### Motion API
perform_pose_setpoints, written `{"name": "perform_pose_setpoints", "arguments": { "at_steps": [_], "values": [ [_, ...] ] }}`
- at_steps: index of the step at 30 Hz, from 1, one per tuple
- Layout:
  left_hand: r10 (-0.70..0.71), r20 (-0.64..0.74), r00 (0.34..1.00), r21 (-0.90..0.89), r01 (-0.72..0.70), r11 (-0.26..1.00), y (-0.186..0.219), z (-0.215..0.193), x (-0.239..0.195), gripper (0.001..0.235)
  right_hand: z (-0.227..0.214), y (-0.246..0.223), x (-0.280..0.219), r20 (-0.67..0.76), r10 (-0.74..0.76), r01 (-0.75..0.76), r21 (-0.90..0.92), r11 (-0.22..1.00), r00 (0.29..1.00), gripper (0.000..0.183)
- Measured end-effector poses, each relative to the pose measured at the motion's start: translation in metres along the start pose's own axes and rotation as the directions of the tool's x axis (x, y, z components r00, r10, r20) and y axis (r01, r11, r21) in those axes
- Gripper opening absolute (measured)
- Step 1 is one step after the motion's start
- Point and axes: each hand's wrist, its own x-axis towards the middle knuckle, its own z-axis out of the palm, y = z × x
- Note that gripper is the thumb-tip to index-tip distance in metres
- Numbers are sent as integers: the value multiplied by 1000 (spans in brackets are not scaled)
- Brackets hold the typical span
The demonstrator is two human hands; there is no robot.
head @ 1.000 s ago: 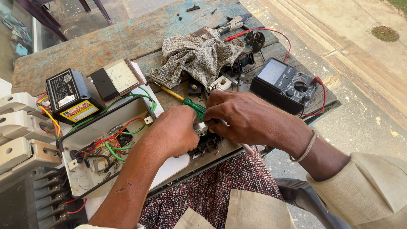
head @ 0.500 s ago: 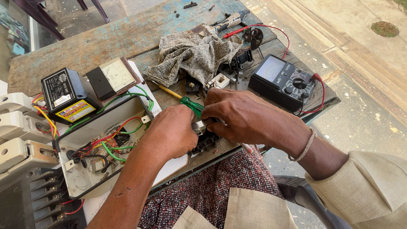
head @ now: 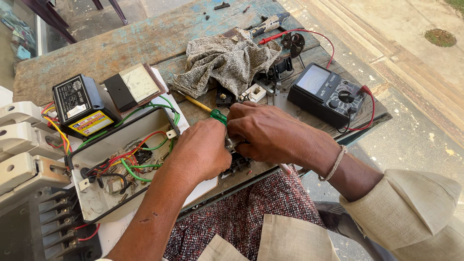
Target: The person disassembles and inspects an electrical contactor using a screwdriver and pliers on a wooden workbench in an open workshop.
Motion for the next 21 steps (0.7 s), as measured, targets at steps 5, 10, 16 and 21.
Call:
{"name": "perform_pose_setpoints", "arguments": {
  "at_steps": [5,10,16,21],
  "values": [
    [15,-17,1000,-8,-15,1000,-1,2,1,22,7,3,2,15,3,-3,-11,1000,1000,26],
    [29,-37,999,-3,-29,1000,-1,4,1,22,11,3,2,-14,9,-9,-33,999,1000,24],
    [30,-62,998,1,-30,1000,0,7,-1,24,11,3,0,-36,-9,9,-11,1000,999,28],
    [40,-76,996,-2,-40,999,-1,8,-1,22,12,3,0,-44,-2,2,-11,1000,999,27]
  ]
}}
